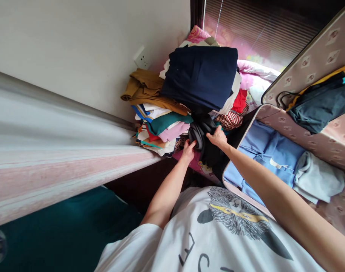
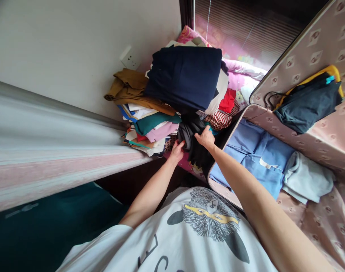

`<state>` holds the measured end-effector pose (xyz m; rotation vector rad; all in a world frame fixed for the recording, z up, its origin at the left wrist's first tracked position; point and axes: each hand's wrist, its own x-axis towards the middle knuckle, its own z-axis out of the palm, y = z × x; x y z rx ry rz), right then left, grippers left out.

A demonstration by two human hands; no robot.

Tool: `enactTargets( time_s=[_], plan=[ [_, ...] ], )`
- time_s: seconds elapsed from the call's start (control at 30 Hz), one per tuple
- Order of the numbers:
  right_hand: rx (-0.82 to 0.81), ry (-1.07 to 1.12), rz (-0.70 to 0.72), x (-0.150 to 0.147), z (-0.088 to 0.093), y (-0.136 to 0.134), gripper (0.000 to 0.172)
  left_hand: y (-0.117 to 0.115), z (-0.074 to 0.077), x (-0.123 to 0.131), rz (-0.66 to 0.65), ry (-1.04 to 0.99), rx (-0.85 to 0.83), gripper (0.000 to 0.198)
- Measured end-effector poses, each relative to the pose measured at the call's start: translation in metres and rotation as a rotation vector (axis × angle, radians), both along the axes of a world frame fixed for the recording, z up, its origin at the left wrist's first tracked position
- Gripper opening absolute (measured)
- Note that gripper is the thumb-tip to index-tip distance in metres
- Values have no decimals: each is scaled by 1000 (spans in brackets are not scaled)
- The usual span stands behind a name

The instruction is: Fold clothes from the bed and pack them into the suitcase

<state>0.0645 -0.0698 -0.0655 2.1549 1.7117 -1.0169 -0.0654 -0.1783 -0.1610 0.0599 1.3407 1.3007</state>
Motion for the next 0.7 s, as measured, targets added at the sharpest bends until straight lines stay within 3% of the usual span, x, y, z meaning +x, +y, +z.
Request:
enactTargets(
  time_s=[0.13,0.3,0.43,0.7],
  plan=[
    [0,-8,31,-14,-7,-9,89,9,1,6,-69,-108,-26,56],
    [-26,-42,99,-13,-12,-9,76,4,1,4,-91,-150,-16,64],
    [9,-47,137,-1,-11,-4,63,-18,5,1,-78,-178,-66,68],
    [-17,-107,42,4,-20,1,62,-80,30,-25,-165,-138,-74,79]
  ],
)
